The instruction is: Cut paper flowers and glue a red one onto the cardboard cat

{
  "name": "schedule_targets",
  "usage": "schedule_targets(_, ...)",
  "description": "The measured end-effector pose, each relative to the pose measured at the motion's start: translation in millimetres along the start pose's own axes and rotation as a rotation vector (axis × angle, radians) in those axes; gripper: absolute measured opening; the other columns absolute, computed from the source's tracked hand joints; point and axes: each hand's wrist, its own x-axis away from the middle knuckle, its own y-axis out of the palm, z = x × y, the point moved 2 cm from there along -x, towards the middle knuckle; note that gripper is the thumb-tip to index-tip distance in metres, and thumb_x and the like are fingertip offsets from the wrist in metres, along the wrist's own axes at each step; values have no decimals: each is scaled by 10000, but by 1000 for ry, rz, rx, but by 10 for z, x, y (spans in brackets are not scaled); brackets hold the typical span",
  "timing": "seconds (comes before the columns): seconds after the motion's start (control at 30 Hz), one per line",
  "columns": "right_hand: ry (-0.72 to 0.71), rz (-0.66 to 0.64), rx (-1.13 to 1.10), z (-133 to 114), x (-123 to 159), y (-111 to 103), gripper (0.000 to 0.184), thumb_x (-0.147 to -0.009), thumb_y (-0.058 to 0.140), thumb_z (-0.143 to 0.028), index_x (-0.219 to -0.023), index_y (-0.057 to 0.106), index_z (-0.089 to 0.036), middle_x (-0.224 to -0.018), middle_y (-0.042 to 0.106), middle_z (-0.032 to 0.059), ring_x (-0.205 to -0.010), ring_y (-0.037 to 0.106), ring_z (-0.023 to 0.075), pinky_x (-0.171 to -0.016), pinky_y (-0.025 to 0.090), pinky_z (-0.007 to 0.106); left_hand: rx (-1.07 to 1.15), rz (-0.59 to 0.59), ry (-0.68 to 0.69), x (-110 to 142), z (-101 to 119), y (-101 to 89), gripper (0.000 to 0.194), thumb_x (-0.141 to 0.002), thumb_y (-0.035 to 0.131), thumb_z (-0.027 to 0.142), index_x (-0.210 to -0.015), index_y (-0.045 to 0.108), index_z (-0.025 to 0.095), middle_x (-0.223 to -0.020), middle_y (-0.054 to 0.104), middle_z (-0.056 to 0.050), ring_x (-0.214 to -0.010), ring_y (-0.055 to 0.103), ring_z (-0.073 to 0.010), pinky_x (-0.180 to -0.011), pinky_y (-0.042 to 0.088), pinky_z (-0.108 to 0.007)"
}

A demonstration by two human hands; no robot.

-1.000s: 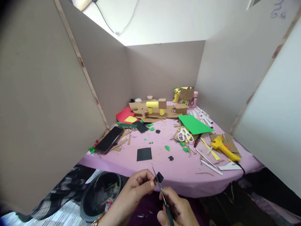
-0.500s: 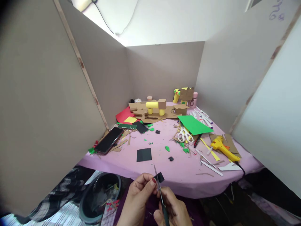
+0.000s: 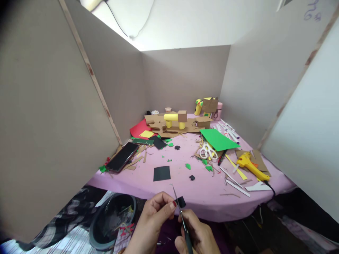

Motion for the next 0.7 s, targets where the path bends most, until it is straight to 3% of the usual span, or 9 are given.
schedule_targets(0.27,75,-121,-20,36,16,4,363,-824,469,-571,-888,464,-213,-613,316,-60,-546,290,124,-500,287,232,-135,-72,-88,-38,178,-88,190,-639,669,297,-579,551,160,-506,479,48,-520,374,-98,-531,261,-232)
schedule_targets(0.43,97,-82,-42,24,14,14,393,-810,468,-603,-868,480,-214,-612,326,-56,-536,288,119,-489,291,223,-149,-207,-102,-74,290,-124,191,-647,698,293,-607,589,141,-530,496,41,-527,396,-95,-541,278,-229)
schedule_targets(0.57,49,6,-43,11,7,4,391,-803,493,-593,-879,529,-211,-614,402,-33,-528,375,127,-510,382,226,-5,-181,-102,-80,137,-77,292,-693,683,415,-659,585,142,-581,564,5,-541,461,-102,-557,320,-228)
schedule_targets(0.7,7,2,-44,8,-1,7,392,-817,506,-559,-986,565,-210,-576,444,-27,-516,448,149,-568,456,262,155,-80,-68,-44,-106,18,350,-629,737,444,-622,534,159,-531,537,17,-517,469,-105,-558,351,-237)
